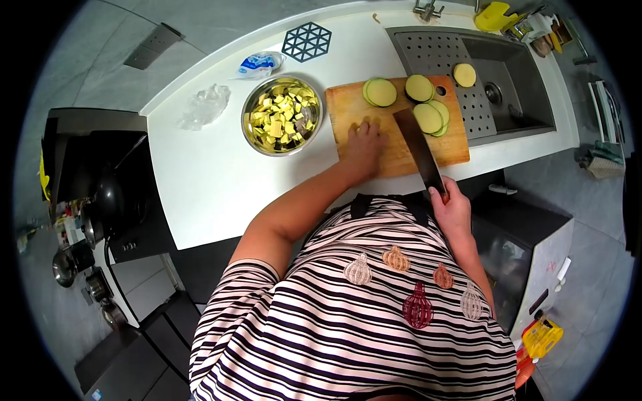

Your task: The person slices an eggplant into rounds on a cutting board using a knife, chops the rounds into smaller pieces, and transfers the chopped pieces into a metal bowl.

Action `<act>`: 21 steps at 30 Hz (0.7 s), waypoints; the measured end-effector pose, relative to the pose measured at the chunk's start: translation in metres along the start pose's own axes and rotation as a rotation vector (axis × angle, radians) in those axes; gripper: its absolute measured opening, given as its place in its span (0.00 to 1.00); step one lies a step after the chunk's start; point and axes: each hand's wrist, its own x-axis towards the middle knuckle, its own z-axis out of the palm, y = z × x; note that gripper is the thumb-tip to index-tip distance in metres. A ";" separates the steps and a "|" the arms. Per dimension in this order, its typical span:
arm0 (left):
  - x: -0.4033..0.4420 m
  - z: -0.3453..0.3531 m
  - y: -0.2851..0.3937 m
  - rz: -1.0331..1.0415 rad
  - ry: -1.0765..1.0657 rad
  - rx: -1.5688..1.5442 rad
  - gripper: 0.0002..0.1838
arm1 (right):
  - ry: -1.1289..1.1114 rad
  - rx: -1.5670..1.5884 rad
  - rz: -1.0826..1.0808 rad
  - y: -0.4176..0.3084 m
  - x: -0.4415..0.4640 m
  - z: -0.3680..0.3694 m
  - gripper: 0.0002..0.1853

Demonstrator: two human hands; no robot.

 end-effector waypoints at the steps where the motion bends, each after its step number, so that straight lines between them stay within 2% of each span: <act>1: 0.002 0.005 -0.002 -0.015 -0.026 -0.011 0.39 | 0.002 -0.007 0.008 0.001 -0.001 0.002 0.10; 3: -0.007 0.005 -0.009 -0.016 0.057 -0.075 0.43 | -0.025 -0.189 -0.082 0.008 0.000 0.009 0.13; 4: -0.011 -0.005 -0.012 -0.028 0.143 -0.128 0.47 | -0.036 -0.214 -0.110 0.015 0.001 0.013 0.13; 5: -0.015 -0.015 -0.013 -0.027 0.150 -0.133 0.47 | -0.065 -0.236 -0.088 0.020 0.000 0.011 0.12; 7: -0.024 -0.036 -0.015 -0.271 -0.083 -0.175 0.54 | -0.099 -0.260 -0.064 0.024 -0.003 0.006 0.12; 12: -0.029 0.000 -0.036 -0.175 0.031 -0.365 0.54 | -0.158 -0.227 -0.113 0.038 -0.003 0.003 0.11; 13: -0.028 0.002 -0.035 -0.161 0.035 -0.400 0.53 | -0.145 -0.243 -0.220 0.038 -0.003 0.005 0.11; 19: -0.027 -0.001 -0.027 -0.186 0.120 -0.365 0.52 | -0.214 -0.298 -0.258 0.035 0.018 -0.006 0.12; 21: -0.021 -0.008 -0.025 -0.211 0.056 -0.340 0.50 | -0.186 -0.305 -0.251 0.035 0.019 -0.007 0.14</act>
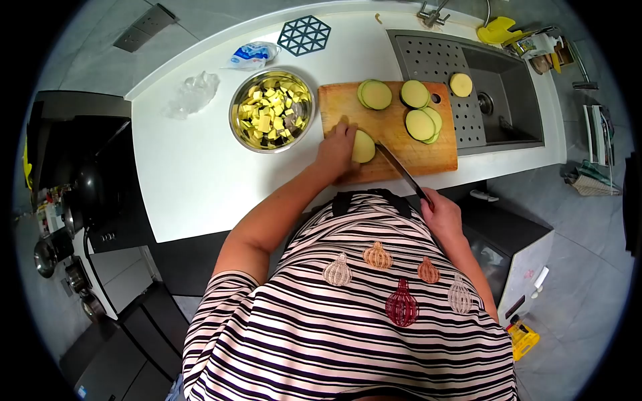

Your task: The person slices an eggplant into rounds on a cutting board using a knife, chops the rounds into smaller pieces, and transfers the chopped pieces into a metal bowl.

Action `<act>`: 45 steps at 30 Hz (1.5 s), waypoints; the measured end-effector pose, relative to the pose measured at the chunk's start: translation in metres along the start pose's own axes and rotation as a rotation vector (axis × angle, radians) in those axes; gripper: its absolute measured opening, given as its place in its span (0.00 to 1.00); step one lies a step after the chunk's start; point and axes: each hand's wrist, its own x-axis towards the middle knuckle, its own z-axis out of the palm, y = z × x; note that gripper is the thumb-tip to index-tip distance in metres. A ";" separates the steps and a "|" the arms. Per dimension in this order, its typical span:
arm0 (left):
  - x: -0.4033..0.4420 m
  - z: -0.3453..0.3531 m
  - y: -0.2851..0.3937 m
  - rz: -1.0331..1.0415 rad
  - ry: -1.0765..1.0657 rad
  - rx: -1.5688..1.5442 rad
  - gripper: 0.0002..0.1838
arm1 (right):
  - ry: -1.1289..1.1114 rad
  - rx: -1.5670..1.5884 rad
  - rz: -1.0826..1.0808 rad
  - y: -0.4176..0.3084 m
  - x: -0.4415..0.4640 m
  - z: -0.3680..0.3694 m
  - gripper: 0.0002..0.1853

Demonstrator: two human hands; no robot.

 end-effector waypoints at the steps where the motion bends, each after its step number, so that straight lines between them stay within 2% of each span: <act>1: 0.003 -0.002 0.004 -0.029 -0.055 0.037 0.48 | -0.008 -0.006 0.005 -0.001 0.000 -0.002 0.14; 3: 0.008 -0.005 0.007 -0.020 -0.085 0.057 0.46 | -0.105 -0.024 0.161 -0.007 0.003 -0.006 0.15; 7: 0.014 -0.004 0.009 0.047 -0.194 0.153 0.45 | -0.082 -0.051 0.149 0.011 0.001 0.006 0.15; 11: 0.011 -0.006 0.005 0.077 -0.200 0.144 0.47 | -0.094 0.019 0.178 0.014 -0.004 0.006 0.13; 13: 0.003 -0.005 -0.005 0.174 -0.018 0.074 0.50 | -0.127 0.071 0.208 0.010 0.000 0.004 0.12; 14: -0.001 -0.004 -0.007 0.170 -0.023 0.076 0.50 | -0.111 0.042 0.202 0.007 0.002 0.000 0.12; 16: -0.007 -0.010 -0.005 0.110 0.145 -0.064 0.43 | -0.092 -0.041 0.197 0.000 0.010 -0.009 0.10; 17: -0.009 -0.005 -0.010 0.111 0.139 -0.066 0.43 | -0.096 -0.041 0.202 -0.002 0.014 -0.012 0.10; 19: -0.014 0.005 -0.022 0.237 0.273 -0.107 0.31 | 0.032 -0.031 0.102 -0.011 0.022 -0.016 0.10; 20: -0.015 0.011 -0.024 0.236 0.272 -0.109 0.31 | 0.048 -0.022 0.060 -0.017 0.028 -0.021 0.09; 22: -0.019 0.016 -0.020 0.464 0.281 -0.180 0.21 | 0.040 -0.025 0.004 -0.034 0.040 -0.028 0.09; 24: -0.018 0.021 -0.019 0.474 0.281 -0.141 0.22 | 0.035 -0.028 -0.050 -0.042 0.051 -0.025 0.08; 26: -0.017 0.025 -0.020 0.485 0.281 -0.104 0.23 | -0.062 -0.170 -0.115 -0.044 0.060 -0.021 0.08; 29: -0.017 0.021 -0.019 0.466 0.261 -0.069 0.25 | -0.056 -0.225 -0.190 -0.052 0.067 -0.028 0.08; 31: -0.018 0.019 -0.015 0.455 0.302 -0.042 0.22 | -0.091 -0.240 -0.174 -0.053 0.071 -0.031 0.08; 36: -0.018 0.017 -0.014 0.441 0.272 -0.054 0.23 | -0.166 -0.264 -0.148 -0.047 0.077 -0.031 0.08; 45: -0.018 0.022 -0.014 0.439 0.266 -0.048 0.23 | -0.181 -0.243 -0.080 -0.028 0.100 0.036 0.08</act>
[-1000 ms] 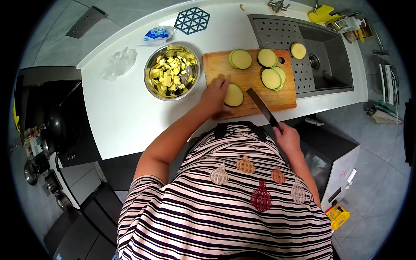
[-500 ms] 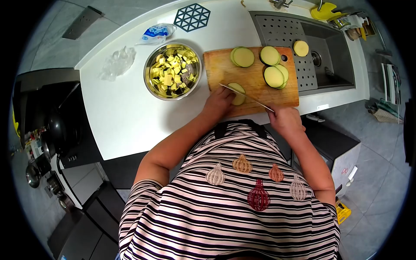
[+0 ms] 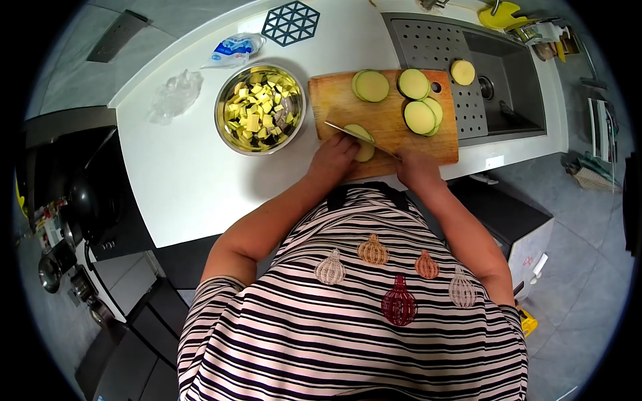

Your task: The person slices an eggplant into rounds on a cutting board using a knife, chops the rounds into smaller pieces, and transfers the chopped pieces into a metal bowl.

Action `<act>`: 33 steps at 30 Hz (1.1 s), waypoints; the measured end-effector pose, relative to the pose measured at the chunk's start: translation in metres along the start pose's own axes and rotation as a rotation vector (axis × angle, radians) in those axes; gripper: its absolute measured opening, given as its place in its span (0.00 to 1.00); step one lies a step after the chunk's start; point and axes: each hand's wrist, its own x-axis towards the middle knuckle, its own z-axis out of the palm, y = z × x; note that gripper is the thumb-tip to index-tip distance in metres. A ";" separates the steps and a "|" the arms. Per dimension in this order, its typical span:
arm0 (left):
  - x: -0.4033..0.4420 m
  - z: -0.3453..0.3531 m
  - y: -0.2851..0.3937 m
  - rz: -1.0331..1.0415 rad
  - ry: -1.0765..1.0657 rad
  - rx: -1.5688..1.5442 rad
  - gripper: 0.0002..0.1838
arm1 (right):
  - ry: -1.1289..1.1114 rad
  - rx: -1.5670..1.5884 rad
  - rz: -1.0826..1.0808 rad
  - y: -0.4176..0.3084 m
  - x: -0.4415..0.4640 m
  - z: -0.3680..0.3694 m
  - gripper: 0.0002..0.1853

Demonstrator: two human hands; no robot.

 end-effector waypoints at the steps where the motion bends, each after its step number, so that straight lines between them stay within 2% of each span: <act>1: -0.001 0.000 -0.001 -0.014 -0.005 0.001 0.23 | 0.024 0.043 -0.022 -0.001 -0.001 0.000 0.08; 5: -0.005 0.003 -0.001 -0.010 0.014 0.015 0.23 | 0.110 0.143 -0.094 -0.001 -0.005 -0.001 0.08; 12: -0.013 0.005 -0.004 0.030 0.075 -0.025 0.20 | 0.099 0.136 -0.100 -0.015 -0.020 -0.042 0.09; 14: -0.012 0.005 -0.005 0.023 0.061 -0.039 0.19 | -0.047 0.056 -0.053 -0.021 -0.026 -0.059 0.10; 17: -0.015 0.003 -0.007 0.031 0.086 -0.031 0.19 | -0.052 0.042 -0.073 -0.017 -0.032 -0.062 0.10; 24: -0.017 0.008 -0.006 0.034 0.137 -0.036 0.19 | -0.104 0.029 0.033 -0.018 -0.012 -0.010 0.10; 26: -0.014 0.008 -0.007 0.025 0.127 -0.034 0.18 | -0.011 0.104 -0.061 -0.014 -0.004 0.005 0.09; 30: -0.017 0.008 -0.004 0.014 0.152 -0.042 0.17 | -0.018 0.123 -0.067 -0.010 -0.007 0.002 0.08; 33: -0.020 0.008 -0.008 0.059 0.212 -0.055 0.16 | 0.061 0.221 -0.124 -0.009 -0.006 -0.005 0.09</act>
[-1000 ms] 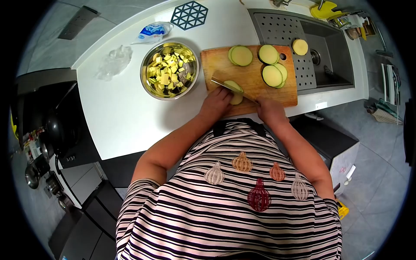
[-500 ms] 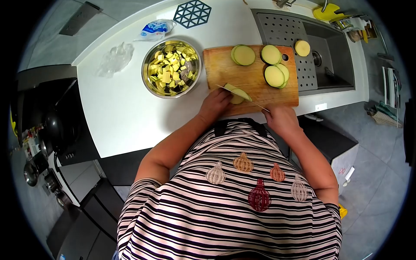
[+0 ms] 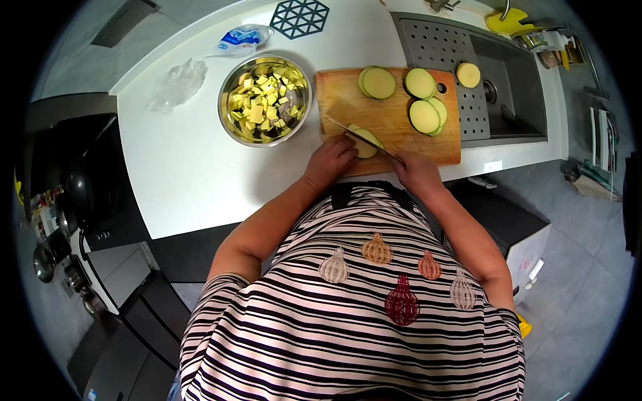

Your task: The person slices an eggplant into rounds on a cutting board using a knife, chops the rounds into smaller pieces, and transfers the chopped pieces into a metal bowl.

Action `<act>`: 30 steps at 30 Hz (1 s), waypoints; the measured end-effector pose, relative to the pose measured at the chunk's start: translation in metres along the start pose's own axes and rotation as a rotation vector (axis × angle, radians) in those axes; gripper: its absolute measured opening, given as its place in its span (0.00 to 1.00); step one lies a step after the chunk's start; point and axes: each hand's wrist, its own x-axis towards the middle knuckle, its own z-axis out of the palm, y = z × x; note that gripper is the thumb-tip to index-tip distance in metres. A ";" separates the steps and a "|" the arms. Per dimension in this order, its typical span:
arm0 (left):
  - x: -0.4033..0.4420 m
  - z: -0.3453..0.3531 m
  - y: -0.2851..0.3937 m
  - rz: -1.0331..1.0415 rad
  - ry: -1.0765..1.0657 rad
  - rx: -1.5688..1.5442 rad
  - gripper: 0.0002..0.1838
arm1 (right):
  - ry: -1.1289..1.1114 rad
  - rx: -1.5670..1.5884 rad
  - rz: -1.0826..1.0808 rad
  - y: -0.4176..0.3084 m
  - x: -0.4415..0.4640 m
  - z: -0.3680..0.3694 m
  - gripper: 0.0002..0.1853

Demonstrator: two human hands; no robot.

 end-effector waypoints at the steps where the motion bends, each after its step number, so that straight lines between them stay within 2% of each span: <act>1: -0.003 -0.001 -0.001 0.037 0.020 0.002 0.16 | 0.003 0.006 -0.016 -0.004 -0.002 -0.004 0.09; 6: -0.008 -0.007 -0.004 0.046 -0.046 -0.038 0.16 | -0.065 -0.062 -0.011 -0.030 -0.014 -0.036 0.10; 8: -0.006 -0.005 -0.007 0.053 -0.053 -0.049 0.16 | -0.185 -0.144 0.046 -0.038 -0.016 -0.045 0.11; 10: -0.006 -0.006 -0.005 0.061 0.012 -0.040 0.14 | -0.181 -0.132 0.055 -0.035 -0.020 -0.041 0.11; 14: -0.007 -0.007 -0.002 0.026 -0.024 -0.058 0.14 | -0.192 -0.083 0.151 -0.029 -0.014 -0.015 0.11; 18: -0.008 -0.003 -0.006 0.040 -0.013 -0.015 0.14 | -0.151 -0.061 0.132 -0.016 -0.003 0.012 0.12; 21: -0.011 -0.002 -0.008 0.055 -0.005 -0.014 0.14 | -0.090 -0.050 0.073 -0.015 -0.009 0.011 0.11; 23: -0.009 -0.002 -0.012 0.065 0.005 -0.006 0.14 | 0.006 0.159 -0.075 -0.002 -0.012 0.011 0.07; 24: -0.008 -0.002 -0.015 0.080 0.008 -0.029 0.15 | 0.007 0.165 -0.089 -0.001 -0.013 0.011 0.07; 26: -0.015 -0.008 -0.016 0.093 -0.001 -0.048 0.16 | 0.242 0.286 -0.185 -0.002 -0.024 0.015 0.08; 28: -0.006 -0.019 -0.011 0.047 -0.106 -0.015 0.27 | 0.328 0.302 -0.144 -0.004 -0.030 0.014 0.09; 29: 0.002 -0.021 -0.009 0.062 -0.111 -0.018 0.27 | 0.405 0.309 -0.104 -0.004 -0.033 0.013 0.10; 30: 0.019 -0.031 -0.001 0.058 -0.163 0.006 0.32 | 0.434 0.294 -0.090 -0.002 -0.036 0.012 0.08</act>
